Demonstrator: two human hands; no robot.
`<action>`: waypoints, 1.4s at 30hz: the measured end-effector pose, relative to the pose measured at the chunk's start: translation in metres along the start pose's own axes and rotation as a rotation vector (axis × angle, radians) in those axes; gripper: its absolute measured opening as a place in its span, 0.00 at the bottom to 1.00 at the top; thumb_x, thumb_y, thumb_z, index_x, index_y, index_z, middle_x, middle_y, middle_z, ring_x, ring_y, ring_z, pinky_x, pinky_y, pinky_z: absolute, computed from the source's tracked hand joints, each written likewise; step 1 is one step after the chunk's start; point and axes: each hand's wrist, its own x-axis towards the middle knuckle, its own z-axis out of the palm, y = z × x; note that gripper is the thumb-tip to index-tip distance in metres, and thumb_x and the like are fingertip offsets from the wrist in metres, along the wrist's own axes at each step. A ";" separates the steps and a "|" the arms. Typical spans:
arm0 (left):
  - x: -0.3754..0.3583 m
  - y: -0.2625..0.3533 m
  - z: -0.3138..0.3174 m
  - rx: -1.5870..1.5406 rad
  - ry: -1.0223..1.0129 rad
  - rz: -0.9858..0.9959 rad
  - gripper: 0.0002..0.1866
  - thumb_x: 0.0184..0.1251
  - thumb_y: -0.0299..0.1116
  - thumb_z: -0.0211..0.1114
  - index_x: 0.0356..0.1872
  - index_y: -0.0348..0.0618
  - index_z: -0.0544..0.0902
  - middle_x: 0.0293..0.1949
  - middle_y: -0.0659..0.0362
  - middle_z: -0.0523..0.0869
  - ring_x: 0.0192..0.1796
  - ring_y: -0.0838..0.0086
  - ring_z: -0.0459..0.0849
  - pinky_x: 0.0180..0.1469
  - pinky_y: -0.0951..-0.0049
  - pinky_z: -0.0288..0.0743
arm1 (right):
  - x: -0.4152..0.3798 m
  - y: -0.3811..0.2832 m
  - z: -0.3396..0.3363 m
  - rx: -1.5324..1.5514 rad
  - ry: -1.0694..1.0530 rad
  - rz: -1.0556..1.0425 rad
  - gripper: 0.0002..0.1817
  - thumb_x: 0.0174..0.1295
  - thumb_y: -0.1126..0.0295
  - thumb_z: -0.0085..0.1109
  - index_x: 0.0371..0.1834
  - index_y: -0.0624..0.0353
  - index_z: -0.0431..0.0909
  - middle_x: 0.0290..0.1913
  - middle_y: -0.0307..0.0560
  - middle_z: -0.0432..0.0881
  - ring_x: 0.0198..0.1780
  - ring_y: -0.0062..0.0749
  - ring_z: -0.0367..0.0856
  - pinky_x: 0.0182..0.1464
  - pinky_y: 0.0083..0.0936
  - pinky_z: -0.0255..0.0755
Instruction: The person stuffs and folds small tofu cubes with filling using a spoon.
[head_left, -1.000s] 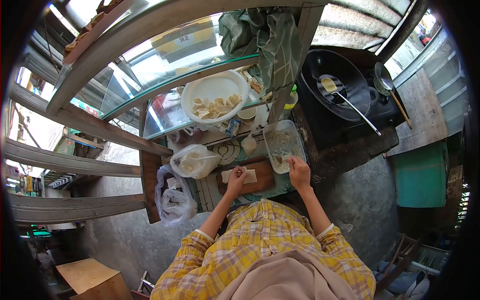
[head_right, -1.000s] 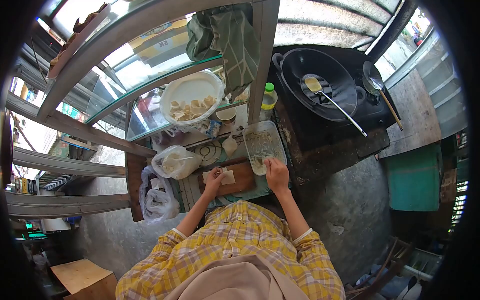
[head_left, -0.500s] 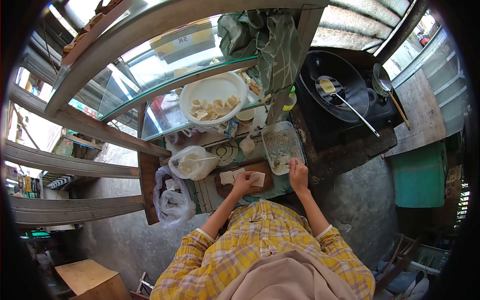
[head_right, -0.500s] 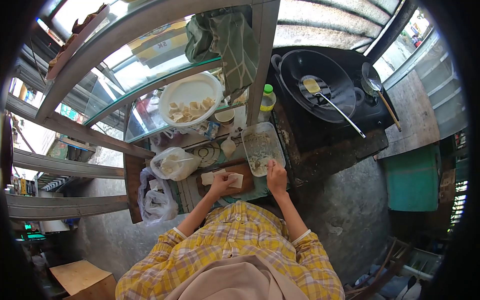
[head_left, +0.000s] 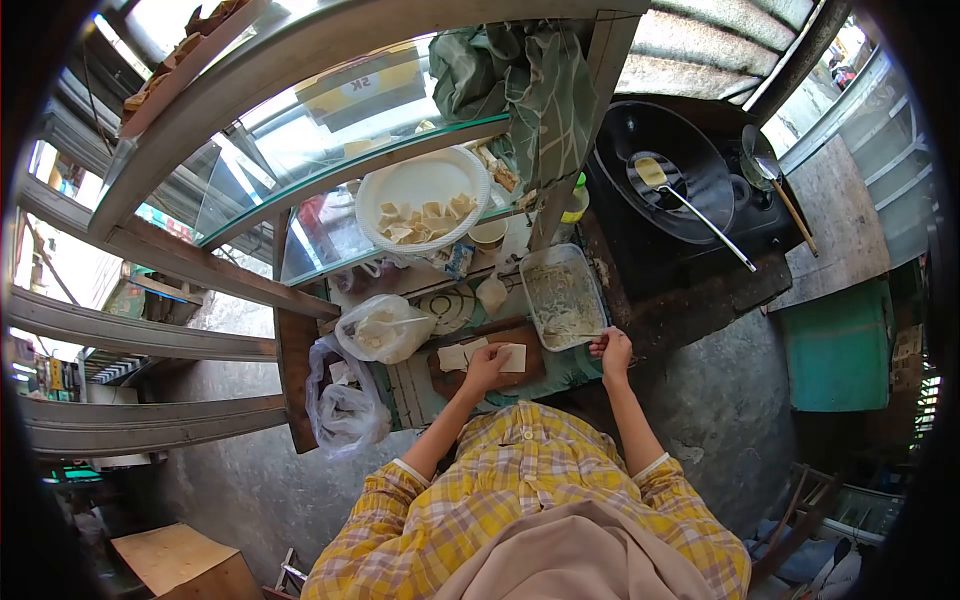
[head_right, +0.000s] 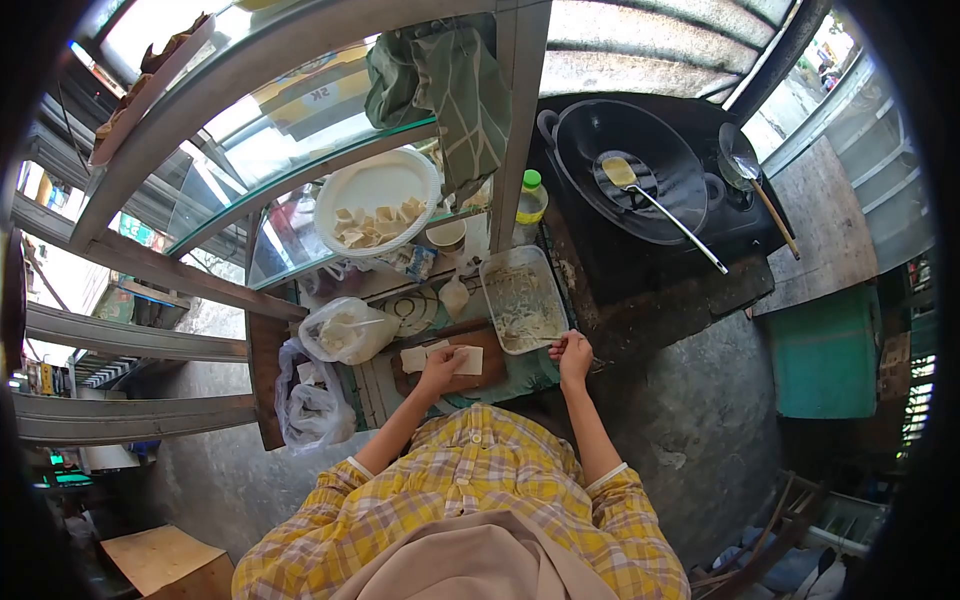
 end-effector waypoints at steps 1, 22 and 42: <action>-0.003 0.006 0.001 -0.024 0.006 -0.023 0.15 0.66 0.34 0.56 0.49 0.35 0.77 0.36 0.58 0.82 0.34 0.77 0.81 0.32 0.75 0.80 | -0.001 0.004 -0.003 0.047 0.024 0.009 0.15 0.68 0.61 0.41 0.29 0.58 0.71 0.22 0.42 0.76 0.20 0.25 0.75 0.23 0.21 0.71; 0.019 0.069 0.030 -0.115 0.000 -0.029 0.16 0.68 0.33 0.53 0.49 0.30 0.76 0.40 0.57 0.81 0.40 0.75 0.81 0.41 0.75 0.80 | -0.017 -0.045 -0.022 0.528 0.262 -0.081 0.16 0.67 0.55 0.45 0.27 0.54 0.72 0.19 0.37 0.72 0.18 0.21 0.70 0.20 0.17 0.64; 0.040 0.085 0.067 -0.599 -0.182 -0.164 0.16 0.70 0.32 0.45 0.49 0.27 0.70 0.47 0.48 0.78 0.48 0.62 0.80 0.51 0.62 0.79 | -0.053 -0.099 -0.008 0.321 0.146 -0.386 0.18 0.70 0.57 0.41 0.27 0.56 0.70 0.20 0.36 0.71 0.20 0.17 0.70 0.21 0.14 0.64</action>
